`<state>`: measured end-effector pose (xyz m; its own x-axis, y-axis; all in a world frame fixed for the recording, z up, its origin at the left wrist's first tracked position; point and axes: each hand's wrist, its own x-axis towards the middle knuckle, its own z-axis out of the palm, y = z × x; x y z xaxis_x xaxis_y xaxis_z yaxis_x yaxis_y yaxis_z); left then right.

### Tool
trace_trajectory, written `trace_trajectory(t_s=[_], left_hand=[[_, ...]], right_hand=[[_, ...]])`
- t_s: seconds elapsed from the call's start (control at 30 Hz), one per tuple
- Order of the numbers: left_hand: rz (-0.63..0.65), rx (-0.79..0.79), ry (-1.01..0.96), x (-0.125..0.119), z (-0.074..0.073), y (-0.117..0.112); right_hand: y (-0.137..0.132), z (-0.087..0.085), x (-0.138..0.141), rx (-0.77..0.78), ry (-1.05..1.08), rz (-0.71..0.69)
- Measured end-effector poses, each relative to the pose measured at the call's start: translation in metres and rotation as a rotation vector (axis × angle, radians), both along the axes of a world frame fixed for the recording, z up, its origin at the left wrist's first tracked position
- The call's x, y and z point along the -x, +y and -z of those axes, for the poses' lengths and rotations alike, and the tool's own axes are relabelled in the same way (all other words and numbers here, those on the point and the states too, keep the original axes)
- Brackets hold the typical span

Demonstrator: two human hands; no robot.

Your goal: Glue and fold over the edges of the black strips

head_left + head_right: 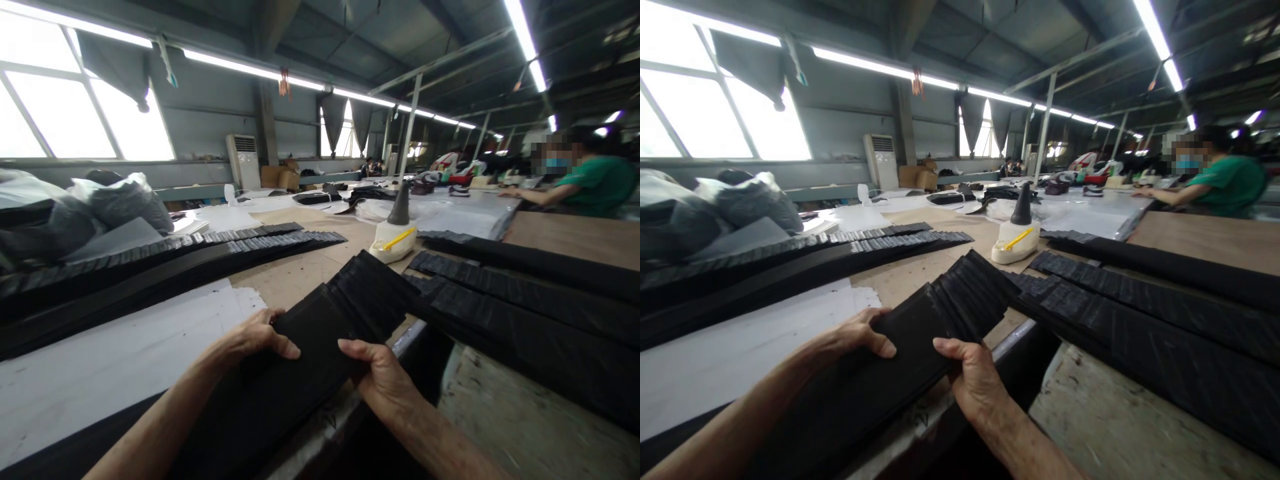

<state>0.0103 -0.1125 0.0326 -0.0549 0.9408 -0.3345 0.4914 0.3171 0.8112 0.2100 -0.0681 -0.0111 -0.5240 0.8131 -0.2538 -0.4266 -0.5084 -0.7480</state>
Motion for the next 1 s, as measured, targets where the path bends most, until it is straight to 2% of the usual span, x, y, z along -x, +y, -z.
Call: trace_trajectory(t_s=[0.17, 0.23, 0.3, 0.33, 0.4, 0.47, 0.5, 0.57, 0.67, 0.73, 0.8, 0.87, 0.93, 1.0], left_hand=[[0.158, 0.076, -0.096, 0.013, -0.022, -0.023], [0.172, 0.060, -0.063, 0.013, -0.041, -0.034], [0.154, 0.016, 0.032, 0.011, -0.070, -0.047], [0.131, -0.027, 0.101, 0.010, -0.086, -0.054], [0.037, -0.125, 0.518, 0.007, -0.113, -0.066], [-0.037, -0.177, 0.870, 0.004, -0.122, -0.075], [-0.040, -0.180, 0.980, 0.002, -0.119, -0.078], [0.000, -0.163, 1.080, 0.000, -0.099, -0.079], [0.044, -0.120, 1.061, -0.004, -0.060, -0.078], [0.050, -0.099, 1.029, -0.004, -0.046, -0.078], [0.051, -0.084, 1.002, -0.003, -0.043, -0.079], [0.041, -0.087, 0.983, -0.002, -0.046, -0.078], [0.027, -0.100, 0.969, -0.001, -0.050, -0.077], [0.015, -0.111, 0.965, -0.001, -0.052, -0.076]], right_hand=[[0.001, -0.009, -0.005, -0.054, 0.110, -0.070], [0.003, -0.012, -0.007, -0.082, 0.144, -0.089], [0.011, -0.013, -0.011, -0.188, 0.185, -0.061], [0.017, -0.014, -0.013, -0.276, 0.188, -0.019], [0.033, -0.014, -0.020, -0.462, 0.153, 0.095], [0.047, -0.013, -0.025, -0.578, 0.097, 0.213], [0.052, -0.011, -0.026, -0.609, 0.072, 0.256], [0.054, -0.004, -0.027, -0.652, 0.013, 0.297], [0.046, 0.012, -0.028, -0.665, -0.148, 0.254], [0.040, 0.022, -0.031, -0.656, -0.239, 0.202], [0.038, 0.028, -0.034, -0.667, -0.271, 0.179], [0.037, 0.031, -0.035, -0.699, -0.257, 0.183], [0.035, 0.030, -0.031, -0.741, -0.224, 0.165], [0.029, 0.027, -0.022, -0.794, -0.184, 0.089]])
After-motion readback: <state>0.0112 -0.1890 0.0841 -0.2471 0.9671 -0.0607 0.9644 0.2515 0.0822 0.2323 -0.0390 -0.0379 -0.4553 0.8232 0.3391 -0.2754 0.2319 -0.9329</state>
